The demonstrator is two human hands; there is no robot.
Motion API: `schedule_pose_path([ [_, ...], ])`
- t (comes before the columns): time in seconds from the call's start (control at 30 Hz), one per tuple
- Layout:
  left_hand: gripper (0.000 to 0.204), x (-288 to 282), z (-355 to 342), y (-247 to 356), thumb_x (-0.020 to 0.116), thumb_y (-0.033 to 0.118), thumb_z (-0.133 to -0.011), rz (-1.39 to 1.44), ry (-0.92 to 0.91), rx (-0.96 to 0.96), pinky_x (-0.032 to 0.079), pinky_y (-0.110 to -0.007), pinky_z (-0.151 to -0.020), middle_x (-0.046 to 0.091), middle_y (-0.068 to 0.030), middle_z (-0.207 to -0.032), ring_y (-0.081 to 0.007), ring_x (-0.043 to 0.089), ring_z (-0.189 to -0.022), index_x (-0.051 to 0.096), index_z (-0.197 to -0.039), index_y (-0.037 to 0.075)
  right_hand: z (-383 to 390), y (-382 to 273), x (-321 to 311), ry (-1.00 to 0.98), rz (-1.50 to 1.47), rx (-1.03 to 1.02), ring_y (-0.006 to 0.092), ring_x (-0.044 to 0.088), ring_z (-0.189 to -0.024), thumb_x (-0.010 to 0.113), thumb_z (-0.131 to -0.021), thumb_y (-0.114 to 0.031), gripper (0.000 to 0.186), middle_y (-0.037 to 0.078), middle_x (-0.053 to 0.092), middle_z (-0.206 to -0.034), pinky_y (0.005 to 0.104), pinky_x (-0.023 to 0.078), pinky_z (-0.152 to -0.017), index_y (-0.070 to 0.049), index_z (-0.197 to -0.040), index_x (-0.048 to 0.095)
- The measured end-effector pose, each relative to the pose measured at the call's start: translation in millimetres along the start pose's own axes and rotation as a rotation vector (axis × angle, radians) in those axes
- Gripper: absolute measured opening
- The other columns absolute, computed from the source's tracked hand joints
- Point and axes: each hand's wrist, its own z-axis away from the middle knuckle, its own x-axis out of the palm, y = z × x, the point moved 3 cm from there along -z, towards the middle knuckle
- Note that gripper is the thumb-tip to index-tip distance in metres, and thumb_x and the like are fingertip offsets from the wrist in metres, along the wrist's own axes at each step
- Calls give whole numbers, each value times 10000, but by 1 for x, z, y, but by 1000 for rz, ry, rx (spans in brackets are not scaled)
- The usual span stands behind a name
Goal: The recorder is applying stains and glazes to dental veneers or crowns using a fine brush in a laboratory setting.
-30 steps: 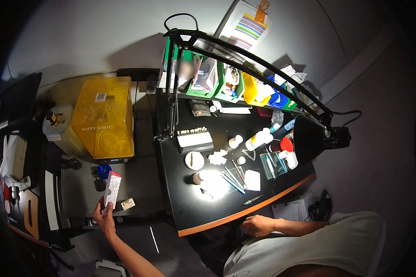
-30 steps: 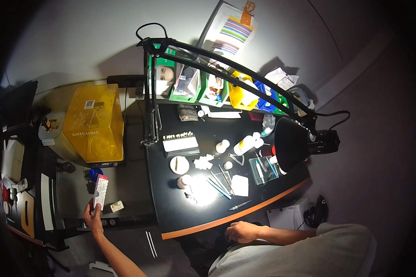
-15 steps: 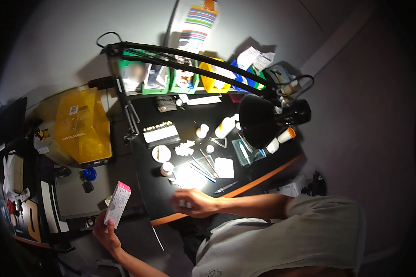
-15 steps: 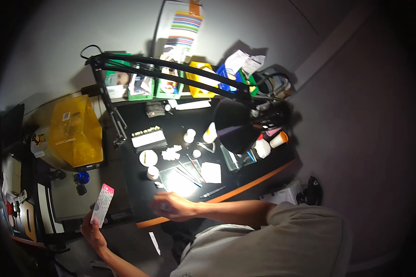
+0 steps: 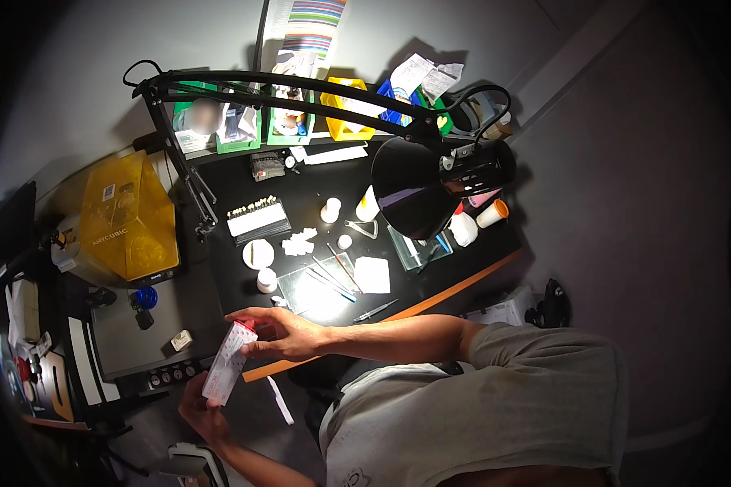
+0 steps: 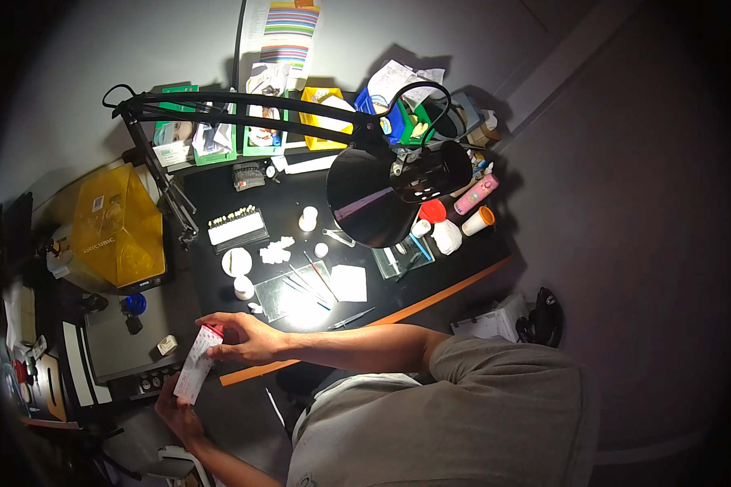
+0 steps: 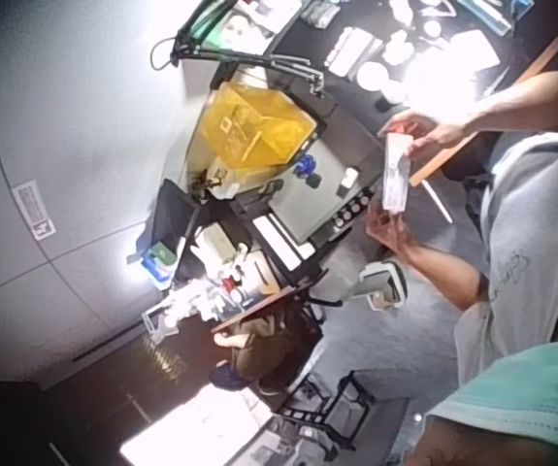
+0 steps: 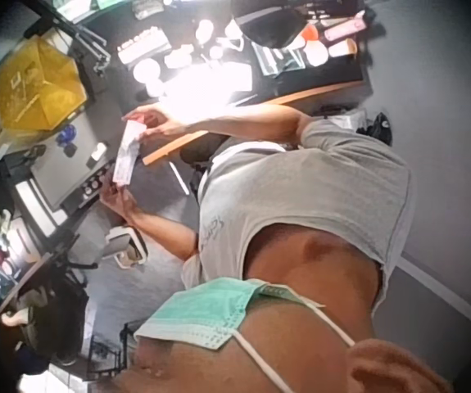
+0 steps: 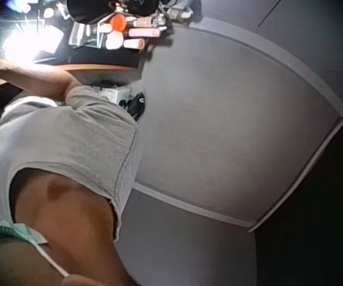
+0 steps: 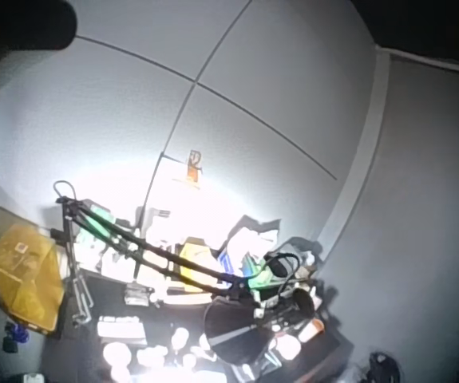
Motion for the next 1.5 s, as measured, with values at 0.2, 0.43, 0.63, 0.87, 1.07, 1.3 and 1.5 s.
schedule_pose_path([
  [0.2,1042,4,-1,7,704,874,-665,-21,53,19,515,-293,-733,666,-68,-912,-146,648,-858,686,-1053,-94,1,2,-1,25,-10,-42,192,626,-1137,724,-966,-342,682,108,667,-1186,368,507,-1010,-53,-1506,425],
  [0.43,1052,3,-3,12,677,889,-673,-51,49,30,498,-298,-719,654,-65,-892,-145,628,-832,680,-1040,-97,1,2,-2,35,48,-65,185,628,-1126,730,-957,-377,700,109,667,-1171,366,510,-1006,-55,-1501,428],
  [0.63,1045,1,-2,10,636,899,-709,-53,58,41,478,-300,-718,651,-67,-876,-146,611,-818,682,-1029,-95,0,3,1,38,68,-78,182,627,-1119,728,-958,-387,699,108,664,-1164,367,512,-1003,-40,-1488,432],
  [0.87,1029,-5,0,3,620,893,-734,-37,63,40,475,-308,-723,656,-82,-882,-156,608,-816,683,-1025,-92,-1,3,5,30,75,-82,181,629,-1103,727,-958,-397,720,111,661,-1156,359,526,-978,-33,-1495,414],
  [1.07,977,-16,0,0,637,839,-781,-55,36,67,491,-311,-764,672,-95,-928,-166,627,-861,678,-1081,-90,-3,1,11,78,29,-119,184,644,-1041,782,-917,-298,601,118,667,-1093,344,538,-904,-3,-1355,494],
  [1.3,741,-21,43,-25,722,540,-921,174,82,-90,498,-350,-957,677,-157,-1203,-222,642,-1088,610,-1298,-88,-8,25,17,-73,463,140,283,687,-827,820,-670,-273,516,166,677,-877,392,537,-701,18,-1005,556],
  [1.5,401,-30,125,-53,615,211,-1026,-75,417,-453,505,-349,-968,663,-166,-1259,-234,622,-1154,608,-1315,-65,-112,58,28,225,714,90,359,705,-764,804,-665,-280,375,193,692,-789,427,564,-689,12,-838,644],
])
